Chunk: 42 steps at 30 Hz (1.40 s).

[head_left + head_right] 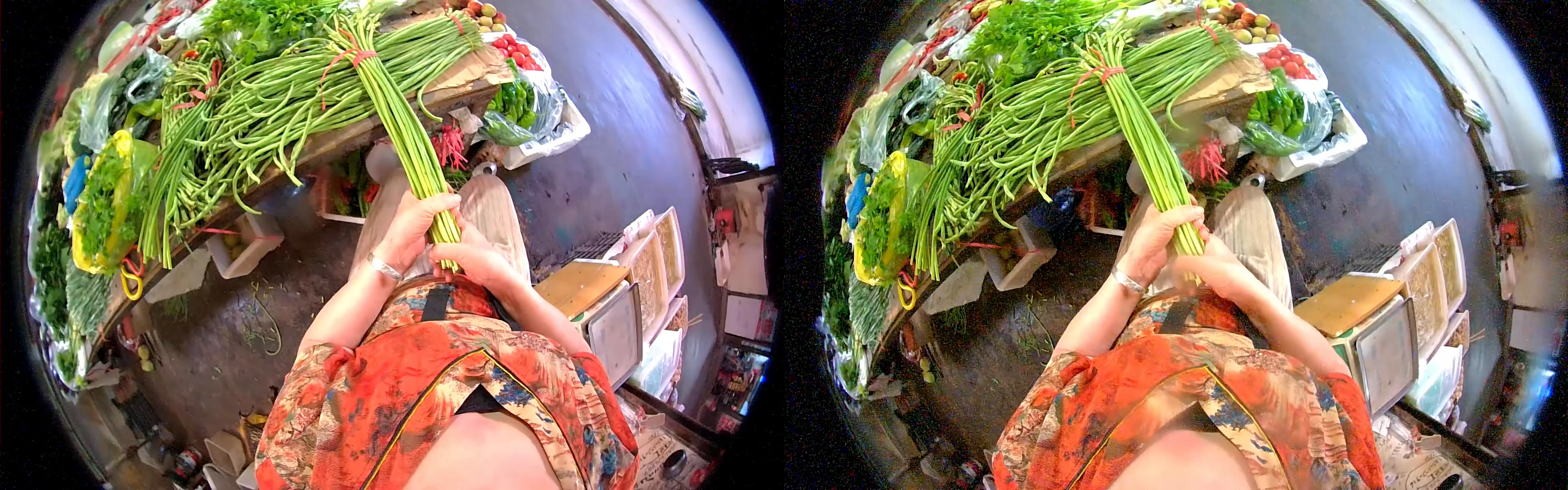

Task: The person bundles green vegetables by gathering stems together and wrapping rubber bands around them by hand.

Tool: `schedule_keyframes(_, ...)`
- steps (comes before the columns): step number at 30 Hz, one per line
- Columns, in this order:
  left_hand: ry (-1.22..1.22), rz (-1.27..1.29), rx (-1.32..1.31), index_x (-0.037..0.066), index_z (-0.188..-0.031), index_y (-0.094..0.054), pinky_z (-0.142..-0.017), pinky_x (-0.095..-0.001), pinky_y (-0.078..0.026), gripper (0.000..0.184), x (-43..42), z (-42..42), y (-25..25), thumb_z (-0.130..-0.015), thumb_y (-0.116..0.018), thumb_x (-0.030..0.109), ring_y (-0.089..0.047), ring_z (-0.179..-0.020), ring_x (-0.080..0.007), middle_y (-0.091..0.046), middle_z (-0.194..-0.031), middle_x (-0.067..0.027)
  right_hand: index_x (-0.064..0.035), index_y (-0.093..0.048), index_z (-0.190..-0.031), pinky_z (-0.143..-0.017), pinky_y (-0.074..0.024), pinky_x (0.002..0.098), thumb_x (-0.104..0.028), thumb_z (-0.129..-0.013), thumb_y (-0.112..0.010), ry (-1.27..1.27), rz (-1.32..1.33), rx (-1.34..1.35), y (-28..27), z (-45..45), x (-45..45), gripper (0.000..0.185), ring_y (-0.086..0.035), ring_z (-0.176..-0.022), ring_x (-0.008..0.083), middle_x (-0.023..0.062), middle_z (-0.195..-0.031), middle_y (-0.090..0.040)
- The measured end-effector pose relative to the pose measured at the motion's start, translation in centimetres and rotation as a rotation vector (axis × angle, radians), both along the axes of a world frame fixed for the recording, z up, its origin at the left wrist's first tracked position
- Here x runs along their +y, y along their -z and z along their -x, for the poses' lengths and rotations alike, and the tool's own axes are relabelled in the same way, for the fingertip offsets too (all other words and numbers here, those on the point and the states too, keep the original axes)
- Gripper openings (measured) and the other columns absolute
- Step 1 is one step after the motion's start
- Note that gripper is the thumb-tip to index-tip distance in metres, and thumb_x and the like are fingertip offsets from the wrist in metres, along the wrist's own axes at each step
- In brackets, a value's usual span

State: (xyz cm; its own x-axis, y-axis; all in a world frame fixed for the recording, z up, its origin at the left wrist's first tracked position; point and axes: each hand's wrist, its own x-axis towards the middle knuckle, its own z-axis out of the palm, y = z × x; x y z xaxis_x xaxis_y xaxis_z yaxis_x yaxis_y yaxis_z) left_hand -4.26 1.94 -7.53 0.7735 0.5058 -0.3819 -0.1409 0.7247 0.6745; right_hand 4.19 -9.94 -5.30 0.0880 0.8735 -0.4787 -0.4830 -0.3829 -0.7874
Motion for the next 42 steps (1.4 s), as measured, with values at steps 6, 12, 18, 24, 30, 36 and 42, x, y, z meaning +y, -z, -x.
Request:
schedule_keyframes(6,-0.013,-0.007,-0.012,0.002,-0.098,-0.057,-0.061,-0.0324,-0.056,0.024,-0.3,-0.3,-0.5,-0.081,-0.073,0.008,-0.064,-0.065,-0.0192,-0.062,-0.075,-0.0065,-0.0043,-0.045,-0.119,-0.049,-0.0442,0.0258,-0.005,-0.082,-0.064,-0.020,-0.018,-0.018,0.9,-0.5,-0.1,0.042,-0.058,-0.058,0.0127,0.0024,-0.076,-0.059)
schedule_keyframes(12,-0.037,0.001,-0.006,0.002,-0.096,-0.059,-0.060,-0.0312,-0.055,0.022,-0.5,-0.4,-0.6,-0.080,-0.073,0.009,-0.064,-0.062,-0.0195,-0.062,-0.072,-0.0066,-0.0055,-0.041,-0.124,-0.048,-0.0439,0.0263,-0.004,-0.081,-0.063,-0.019,0.002,-0.062,0.7,-0.4,-0.1,0.048,-0.058,-0.056,0.0139,0.0040,-0.074,-0.058)
schedule_keyframes(18,-0.029,-0.017,-0.009,0.004,-0.101,-0.055,-0.066,-0.0359,-0.055,0.027,0.1,-0.7,1.2,-0.081,-0.071,0.008,-0.063,-0.068,-0.0213,-0.061,-0.080,-0.0070,-0.0050,-0.045,-0.116,-0.048,-0.0442,0.0268,-0.004,-0.081,-0.062,-0.003,0.009,-0.078,-0.1,-0.5,0.2,0.039,-0.057,-0.055,0.0141,0.0048,-0.070,-0.058)
schedule_keyframes(24,0.100,0.055,-0.254,0.009,-0.143,-0.036,-0.083,-0.0457,-0.057,0.068,0.4,0.6,-0.1,-0.087,-0.071,0.027,-0.065,-0.100,-0.0356,-0.065,-0.107,-0.0196,-0.0013,-0.058,-0.089,-0.046,-0.0429,0.0252,-0.006,-0.081,-0.059,-0.034,-0.032,-0.077,0.4,-0.8,-0.1,0.009,-0.056,-0.052,0.0128,0.0042,-0.065,-0.057)
schedule_keyframes(30,0.046,0.036,-0.314,0.007,-0.145,-0.034,-0.091,-0.0506,-0.055,0.070,3.4,-0.4,0.7,-0.088,-0.070,0.027,-0.064,-0.107,-0.0390,-0.065,-0.115,-0.0231,-0.0037,-0.055,-0.089,-0.044,-0.0415,0.0250,-0.007,-0.078,-0.064,-0.009,0.002,-0.018,1.0,-0.6,0.1,0.015,-0.054,-0.049,0.0122,0.0032,-0.065,-0.056)
schedule_keyframes(36,-0.031,0.032,-0.155,0.003,-0.111,-0.055,-0.068,-0.0409,-0.059,0.033,3.5,-2.1,0.0,-0.083,-0.071,0.007,-0.067,-0.071,-0.0259,-0.064,-0.079,-0.0101,-0.0038,-0.055,-0.092,-0.051,-0.0456,0.0264,-0.006,-0.078,-0.066,-0.052,0.062,0.005,0.1,-1.3,0.1,0.018,-0.057,-0.057,0.0121,0.0027,-0.072,-0.058)
schedule_keyframes(42,-0.073,-0.026,-0.120,0.005,-0.102,-0.052,-0.064,-0.0370,-0.055,0.026,3.1,-2.4,0.3,-0.083,-0.070,0.007,-0.061,-0.066,-0.0208,-0.058,-0.074,-0.0058,-0.0008,-0.051,-0.120,-0.080,-0.0478,0.0270,-0.013,-0.079,-0.073,-0.081,-0.087,-0.128,1.9,-2.0,0.3,0.049,-0.058,-0.091,0.0124,0.0030,-0.101,-0.059)
